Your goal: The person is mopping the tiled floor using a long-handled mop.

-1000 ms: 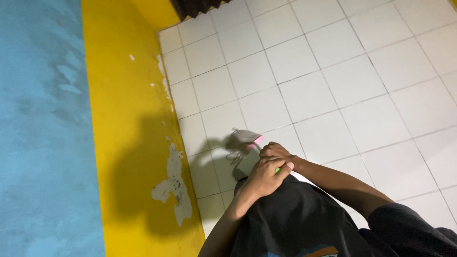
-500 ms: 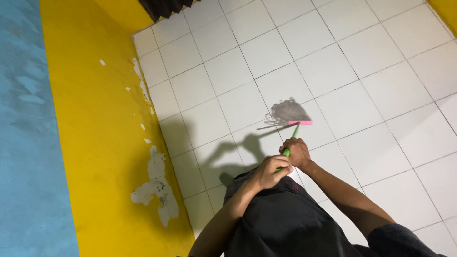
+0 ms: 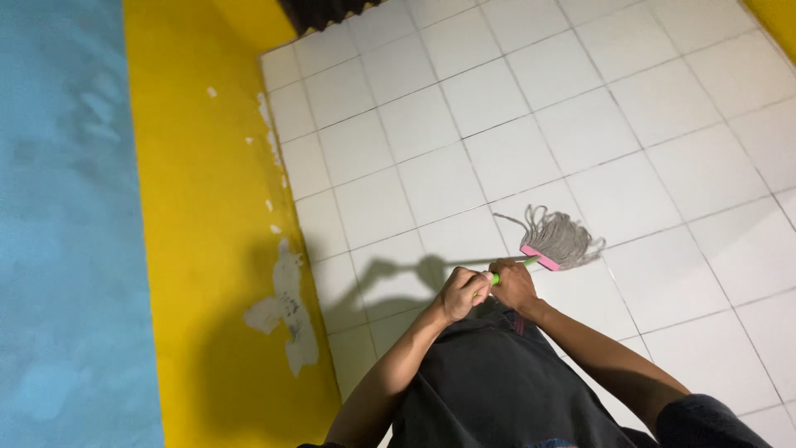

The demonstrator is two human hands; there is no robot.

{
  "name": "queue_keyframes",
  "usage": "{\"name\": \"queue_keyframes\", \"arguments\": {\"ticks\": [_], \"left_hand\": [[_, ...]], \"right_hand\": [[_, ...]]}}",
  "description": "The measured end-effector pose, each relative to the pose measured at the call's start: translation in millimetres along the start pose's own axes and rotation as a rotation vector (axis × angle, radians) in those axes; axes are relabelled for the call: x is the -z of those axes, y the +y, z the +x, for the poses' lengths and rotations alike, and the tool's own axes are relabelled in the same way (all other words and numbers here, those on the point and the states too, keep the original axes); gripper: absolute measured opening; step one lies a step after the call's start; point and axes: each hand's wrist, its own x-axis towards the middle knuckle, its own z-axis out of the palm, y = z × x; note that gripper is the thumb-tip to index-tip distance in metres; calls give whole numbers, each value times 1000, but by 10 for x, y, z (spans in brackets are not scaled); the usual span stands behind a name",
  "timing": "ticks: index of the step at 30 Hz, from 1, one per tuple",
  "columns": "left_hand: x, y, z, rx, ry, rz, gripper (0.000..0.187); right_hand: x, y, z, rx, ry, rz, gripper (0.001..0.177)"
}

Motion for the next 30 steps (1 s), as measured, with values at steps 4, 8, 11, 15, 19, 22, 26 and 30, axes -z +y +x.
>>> {"name": "queue_keyframes", "arguments": {"ticks": [4,8,11,15,19,22,26,30], "left_hand": [[150,217,-517,52,92,155,55],[262,398,-1082,91,187,235,57],[290,396,-1486,167,269,317,60],[224,744,-1981,95,403,414,52],[85,746,-2424,122,530,560,52],[7,773,-2716,487,501,518,54],[-91,729,-3052,281,678,611,55],[-211,861,-3228,254,724,704,56]], "right_hand": [[-381,-380,-15,112,-25,24,27],[-736,-857,-49,230,-38,51,17],[-865,-1292,-116,216,-277,39,22],[-864,-1904,-346,400,-278,117,21],[-1481,-2148,-501,463,-321,199,23],[-2333,-2089,-571,899,7,768,31],[-2276,-2303,-764,706,-408,277,23],[-2259,-2450,-985,700,-464,287,22]]}}
